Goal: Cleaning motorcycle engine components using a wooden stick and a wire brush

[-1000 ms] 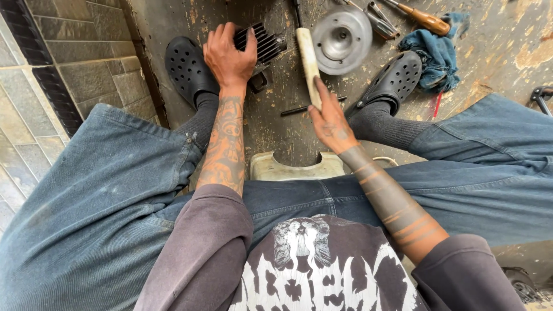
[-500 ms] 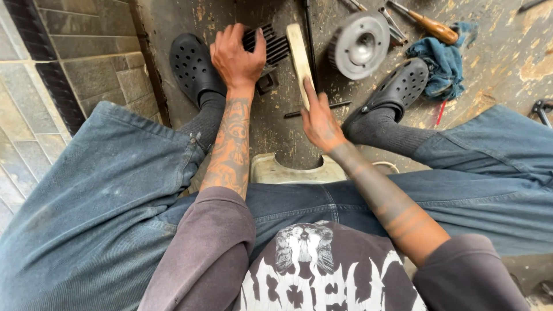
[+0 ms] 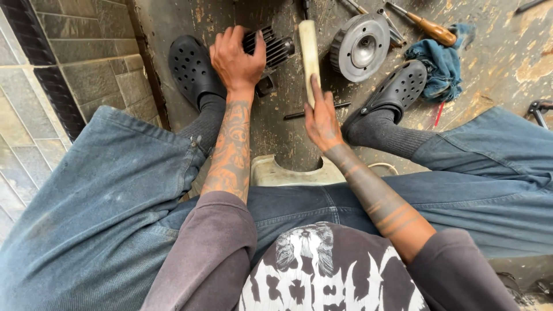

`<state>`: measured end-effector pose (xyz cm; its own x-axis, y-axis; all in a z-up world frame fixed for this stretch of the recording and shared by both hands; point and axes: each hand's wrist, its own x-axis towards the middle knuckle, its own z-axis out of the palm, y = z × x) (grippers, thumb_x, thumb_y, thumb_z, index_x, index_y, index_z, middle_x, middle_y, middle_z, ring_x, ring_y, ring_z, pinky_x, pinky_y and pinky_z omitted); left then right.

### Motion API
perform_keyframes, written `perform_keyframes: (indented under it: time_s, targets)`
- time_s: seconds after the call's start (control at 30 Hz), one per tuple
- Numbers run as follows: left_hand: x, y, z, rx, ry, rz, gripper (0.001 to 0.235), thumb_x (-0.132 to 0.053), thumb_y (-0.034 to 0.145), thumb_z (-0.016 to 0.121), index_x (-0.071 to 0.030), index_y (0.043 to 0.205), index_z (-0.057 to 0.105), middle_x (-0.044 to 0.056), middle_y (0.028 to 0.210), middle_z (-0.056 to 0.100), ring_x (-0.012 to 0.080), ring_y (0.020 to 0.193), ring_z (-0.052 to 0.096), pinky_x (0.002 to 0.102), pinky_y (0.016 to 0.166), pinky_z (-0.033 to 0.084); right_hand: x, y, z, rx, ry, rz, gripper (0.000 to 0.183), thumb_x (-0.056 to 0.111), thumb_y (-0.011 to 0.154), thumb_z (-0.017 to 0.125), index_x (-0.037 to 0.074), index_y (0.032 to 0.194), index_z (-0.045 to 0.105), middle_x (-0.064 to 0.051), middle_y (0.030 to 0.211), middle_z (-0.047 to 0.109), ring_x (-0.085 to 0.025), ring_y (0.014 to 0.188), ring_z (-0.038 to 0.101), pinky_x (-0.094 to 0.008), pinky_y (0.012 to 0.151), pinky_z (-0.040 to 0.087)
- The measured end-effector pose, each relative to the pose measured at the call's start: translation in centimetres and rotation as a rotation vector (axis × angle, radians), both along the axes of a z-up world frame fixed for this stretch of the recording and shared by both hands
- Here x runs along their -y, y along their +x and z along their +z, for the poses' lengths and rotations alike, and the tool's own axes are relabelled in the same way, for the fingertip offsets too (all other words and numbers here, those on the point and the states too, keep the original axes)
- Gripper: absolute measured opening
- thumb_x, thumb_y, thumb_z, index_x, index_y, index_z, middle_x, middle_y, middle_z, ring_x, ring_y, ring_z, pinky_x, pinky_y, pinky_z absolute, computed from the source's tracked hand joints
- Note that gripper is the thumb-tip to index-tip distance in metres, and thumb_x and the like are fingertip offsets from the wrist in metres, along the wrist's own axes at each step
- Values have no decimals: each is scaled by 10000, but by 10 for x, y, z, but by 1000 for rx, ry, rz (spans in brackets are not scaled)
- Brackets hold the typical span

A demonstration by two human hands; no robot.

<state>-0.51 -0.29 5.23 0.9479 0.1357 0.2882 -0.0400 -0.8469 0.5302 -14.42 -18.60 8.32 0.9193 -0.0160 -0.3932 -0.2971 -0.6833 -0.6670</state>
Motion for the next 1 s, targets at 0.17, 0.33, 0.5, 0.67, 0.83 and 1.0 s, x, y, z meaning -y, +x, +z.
perform_keyframes:
  time_s: [0.17,0.33,0.5,0.67,0.83,1.0]
  targets:
    - [-5,-3,-4,-27,23,-2,251,-348,852,685,-98,861,711,55,809,697,217,708,606,371,706,475,-3,0,32,27,60,35,676,27,1018,492,120,1637,240,-192,1108,496,-319,863,538,-450,838,467]
    - [-1,-2,-6,-41,14,-6,255,-343,850,691,-90,856,719,62,788,703,192,683,600,355,689,481,8,23,17,-48,3,79,669,74,1006,475,120,1636,256,-149,1005,473,-293,771,500,-418,754,459]
    - [-2,-3,1,11,5,-8,234,-328,826,711,-99,824,664,69,789,655,265,693,591,394,696,470,3,22,53,2,159,-54,628,78,990,491,72,1591,310,-234,1277,566,-371,1072,598,-441,1010,451]
    - [1,1,2,4,1,-4,207,-312,835,712,-105,837,700,58,793,692,227,682,603,376,696,481,-5,32,31,-106,7,57,624,53,1029,495,72,1619,291,-132,995,447,-214,708,468,-387,661,470]
    - [1,-1,-4,2,-1,12,186,-311,834,699,-127,808,696,29,750,685,188,644,588,357,680,480,-15,42,17,-147,209,-132,633,38,1045,478,113,1636,265,-42,981,402,-67,614,339,-232,481,378]
    - [3,1,8,47,-14,11,195,-301,834,694,-107,836,687,53,770,671,260,675,591,394,689,483,-14,9,46,-24,-34,39,621,79,1037,515,158,1621,318,-151,988,464,-286,690,512,-443,668,489]
